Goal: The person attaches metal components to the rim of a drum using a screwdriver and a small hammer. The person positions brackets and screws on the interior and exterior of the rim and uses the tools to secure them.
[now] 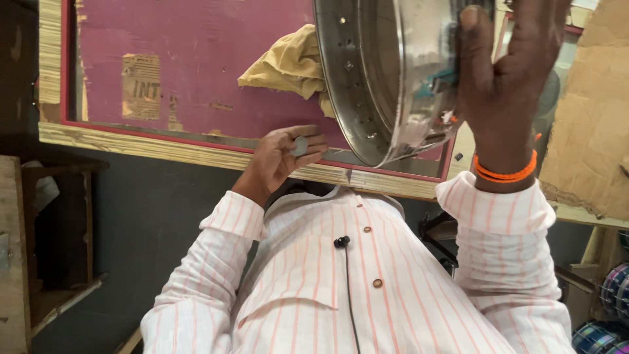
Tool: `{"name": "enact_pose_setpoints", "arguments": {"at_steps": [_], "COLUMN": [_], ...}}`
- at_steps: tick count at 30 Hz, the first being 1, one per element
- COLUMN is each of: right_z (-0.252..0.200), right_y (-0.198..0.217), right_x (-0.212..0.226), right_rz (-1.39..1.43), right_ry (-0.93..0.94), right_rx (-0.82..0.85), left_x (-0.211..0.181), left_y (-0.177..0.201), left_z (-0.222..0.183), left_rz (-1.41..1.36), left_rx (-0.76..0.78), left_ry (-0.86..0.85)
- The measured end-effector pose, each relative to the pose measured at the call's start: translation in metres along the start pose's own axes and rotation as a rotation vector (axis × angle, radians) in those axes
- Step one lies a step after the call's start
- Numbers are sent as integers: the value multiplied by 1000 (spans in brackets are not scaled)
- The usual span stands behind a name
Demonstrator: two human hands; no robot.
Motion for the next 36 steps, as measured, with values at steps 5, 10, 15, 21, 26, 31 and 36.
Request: {"name": "enact_pose_setpoints", "arguments": {"at_steps": [5,10,15,21,26,31,36], "right_z": [-4,1,11,30,28,8,-6], "right_y": [6,8,6,8,9,-6,-7], "right_x": [-7,-4,11,31,24,12,1], "right_rz": [44,30,39,-9,242,435,492], "right_ry": [-46,-9,-24,10,-107,-187,-281], "right_rx": [-21,-31,-4,-12,-141,-279,-388], "left_x": [-8,-16,-32,-100,-146,-166,-170], "left_y": [-18,-35,-53,-114,-218,-288,-292], "left_z": [-5,-13,-25,-62,-85,-89,-79], "left_rz": [27,106,189,364,621,1272,1247], "left_rx": [45,6,-26,-51,137,44,74], "left_ry": [-31,-41,-151,-460,-680,-1039,-993]}}
Point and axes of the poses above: each hand's wrist, its own z-axis towards the middle knuckle, its own y-axis out of the back of the hand, x = y × z, the point moved 7 cm from there along z, towards the middle knuckle, and after that the axes turned 8 degrees about y, right-handed, at the moved point
